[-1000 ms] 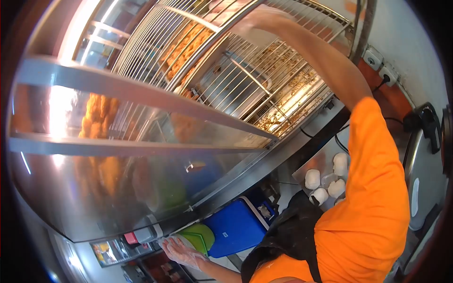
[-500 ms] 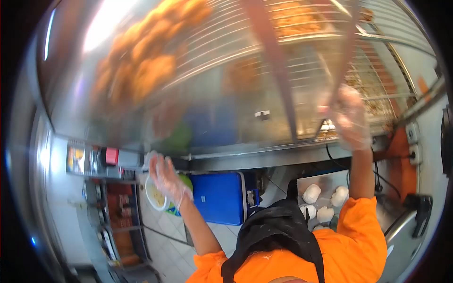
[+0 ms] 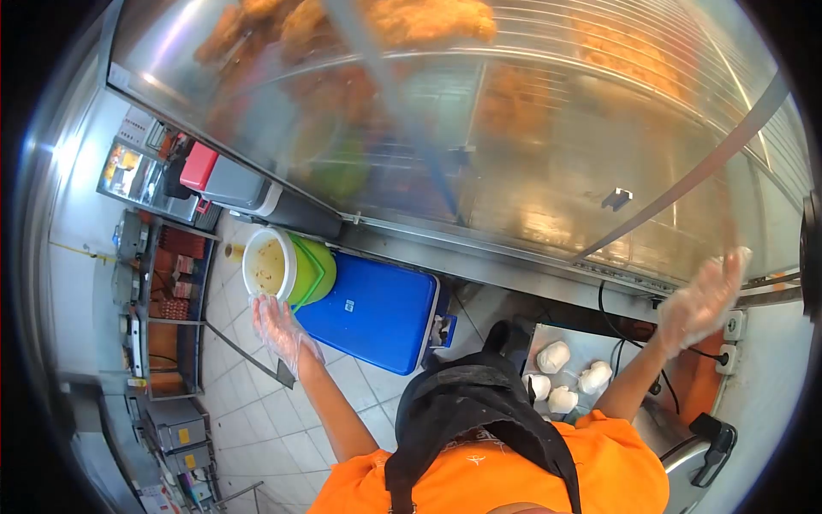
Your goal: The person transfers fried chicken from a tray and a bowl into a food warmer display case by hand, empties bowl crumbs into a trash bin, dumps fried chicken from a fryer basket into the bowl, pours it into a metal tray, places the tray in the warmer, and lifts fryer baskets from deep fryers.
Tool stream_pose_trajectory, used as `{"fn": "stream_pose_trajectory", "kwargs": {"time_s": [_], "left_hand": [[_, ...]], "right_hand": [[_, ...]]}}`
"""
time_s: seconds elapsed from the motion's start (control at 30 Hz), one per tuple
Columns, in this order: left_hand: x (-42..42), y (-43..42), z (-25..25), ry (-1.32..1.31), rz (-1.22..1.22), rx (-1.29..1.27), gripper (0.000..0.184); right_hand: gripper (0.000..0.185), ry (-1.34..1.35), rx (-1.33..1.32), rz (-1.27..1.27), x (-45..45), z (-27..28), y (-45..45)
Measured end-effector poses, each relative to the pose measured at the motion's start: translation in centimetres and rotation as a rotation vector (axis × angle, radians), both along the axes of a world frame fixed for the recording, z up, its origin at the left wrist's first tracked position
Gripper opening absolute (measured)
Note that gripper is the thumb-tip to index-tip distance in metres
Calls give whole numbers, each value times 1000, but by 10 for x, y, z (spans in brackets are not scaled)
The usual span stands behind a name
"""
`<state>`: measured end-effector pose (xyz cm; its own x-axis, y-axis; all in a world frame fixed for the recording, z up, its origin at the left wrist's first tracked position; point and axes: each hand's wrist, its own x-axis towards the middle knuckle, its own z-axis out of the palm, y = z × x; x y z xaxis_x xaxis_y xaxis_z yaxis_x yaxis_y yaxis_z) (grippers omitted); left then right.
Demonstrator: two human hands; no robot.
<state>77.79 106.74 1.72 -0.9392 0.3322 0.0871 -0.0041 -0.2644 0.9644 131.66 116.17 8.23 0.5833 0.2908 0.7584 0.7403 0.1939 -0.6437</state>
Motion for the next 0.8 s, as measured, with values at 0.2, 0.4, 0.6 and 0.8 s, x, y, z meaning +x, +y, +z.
{"fn": "stream_pose_trajectory", "kwargs": {"time_s": [0.2,0.4,0.6,0.8], "left_hand": [[-22,-34,-9,-23,17,19,50],[-62,-111,-9,-70,157,71,47],[-114,-241,-45,-134,101,9,43],[-177,-432,-95,139,42,-292,46]], "right_hand": [[49,-14,-74,22,76,-30,-10],[58,24,147,547,-64,18,-32],[102,721,-204,1870,-350,-29,-115],[103,1413,-896,2646,-612,-45,-274]]}}
